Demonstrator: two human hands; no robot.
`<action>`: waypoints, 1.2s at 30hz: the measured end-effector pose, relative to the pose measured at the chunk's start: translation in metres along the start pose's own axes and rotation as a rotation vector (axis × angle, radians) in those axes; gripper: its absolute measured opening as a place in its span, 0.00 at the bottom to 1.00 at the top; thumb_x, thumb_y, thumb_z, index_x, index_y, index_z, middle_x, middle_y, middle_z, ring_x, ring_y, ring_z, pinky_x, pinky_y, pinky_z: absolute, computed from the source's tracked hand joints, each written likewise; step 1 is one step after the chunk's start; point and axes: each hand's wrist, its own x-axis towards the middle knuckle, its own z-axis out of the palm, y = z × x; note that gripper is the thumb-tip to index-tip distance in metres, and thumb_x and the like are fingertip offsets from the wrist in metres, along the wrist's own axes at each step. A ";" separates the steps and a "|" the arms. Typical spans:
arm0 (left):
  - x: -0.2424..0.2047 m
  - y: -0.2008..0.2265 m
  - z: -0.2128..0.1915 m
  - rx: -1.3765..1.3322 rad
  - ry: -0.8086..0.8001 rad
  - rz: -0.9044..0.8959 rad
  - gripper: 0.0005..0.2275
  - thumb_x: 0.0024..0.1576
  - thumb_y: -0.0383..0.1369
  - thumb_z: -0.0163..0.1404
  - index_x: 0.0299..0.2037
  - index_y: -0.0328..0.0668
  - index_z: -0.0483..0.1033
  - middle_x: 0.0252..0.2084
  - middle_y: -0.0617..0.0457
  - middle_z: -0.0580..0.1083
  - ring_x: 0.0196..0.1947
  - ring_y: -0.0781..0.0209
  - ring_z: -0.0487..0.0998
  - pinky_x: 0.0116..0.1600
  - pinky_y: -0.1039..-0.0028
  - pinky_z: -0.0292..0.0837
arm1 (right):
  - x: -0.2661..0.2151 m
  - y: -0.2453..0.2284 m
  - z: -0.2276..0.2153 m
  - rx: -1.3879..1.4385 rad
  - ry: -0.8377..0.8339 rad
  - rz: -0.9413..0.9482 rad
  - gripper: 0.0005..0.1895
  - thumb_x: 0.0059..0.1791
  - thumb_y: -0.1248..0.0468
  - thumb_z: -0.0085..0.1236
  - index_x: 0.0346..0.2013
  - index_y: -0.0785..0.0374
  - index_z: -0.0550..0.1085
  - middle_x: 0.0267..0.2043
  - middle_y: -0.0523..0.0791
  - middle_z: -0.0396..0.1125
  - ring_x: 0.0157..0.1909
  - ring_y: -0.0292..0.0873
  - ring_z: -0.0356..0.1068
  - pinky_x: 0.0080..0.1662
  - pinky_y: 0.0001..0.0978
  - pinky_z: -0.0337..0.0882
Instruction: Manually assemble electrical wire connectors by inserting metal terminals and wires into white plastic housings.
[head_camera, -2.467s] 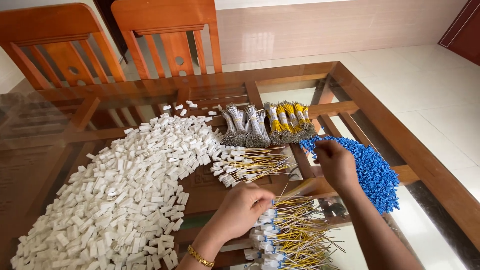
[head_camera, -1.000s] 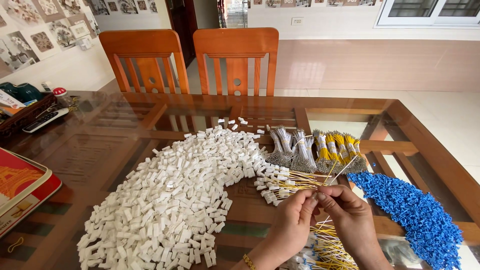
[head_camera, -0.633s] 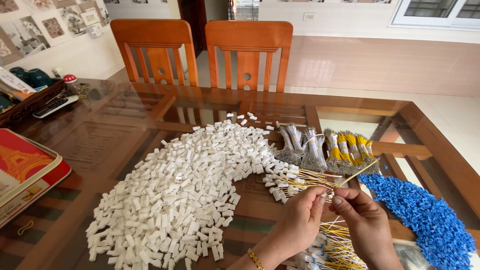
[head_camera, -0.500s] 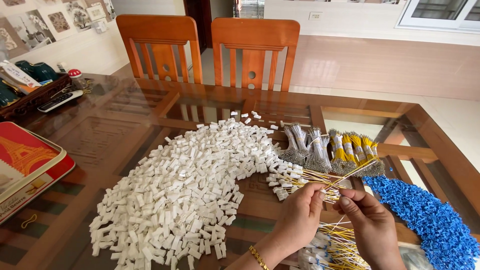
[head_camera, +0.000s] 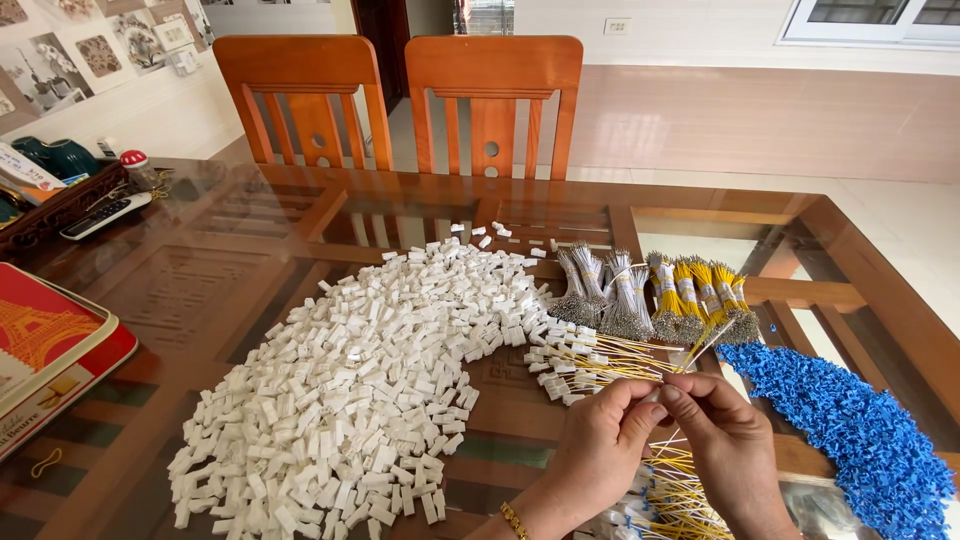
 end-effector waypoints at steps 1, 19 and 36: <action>0.001 0.000 0.000 0.002 -0.002 -0.001 0.04 0.63 0.26 0.51 0.45 0.36 0.75 0.32 0.55 0.78 0.23 0.69 0.75 0.26 0.78 0.69 | 0.000 -0.003 0.003 0.002 0.002 0.001 0.09 0.51 0.75 0.56 0.43 0.78 0.79 0.36 0.57 0.75 0.38 0.49 0.75 0.43 0.39 0.79; 0.007 -0.045 0.003 -0.075 0.090 -0.192 0.12 0.61 0.28 0.49 0.51 0.39 0.81 0.24 0.58 0.76 0.19 0.72 0.70 0.24 0.81 0.65 | -0.017 0.028 0.031 0.017 -0.075 -0.266 0.14 0.52 0.73 0.53 0.52 0.68 0.77 0.54 0.46 0.72 0.50 0.41 0.74 0.53 0.30 0.77; 0.019 -0.021 -0.018 0.392 -0.475 -0.127 0.08 0.61 0.31 0.48 0.44 0.43 0.81 0.39 0.54 0.78 0.26 0.70 0.71 0.31 0.83 0.72 | 0.074 0.020 -0.095 -1.110 0.118 0.173 0.12 0.52 0.62 0.57 0.47 0.54 0.82 0.41 0.41 0.79 0.34 0.43 0.78 0.41 0.35 0.76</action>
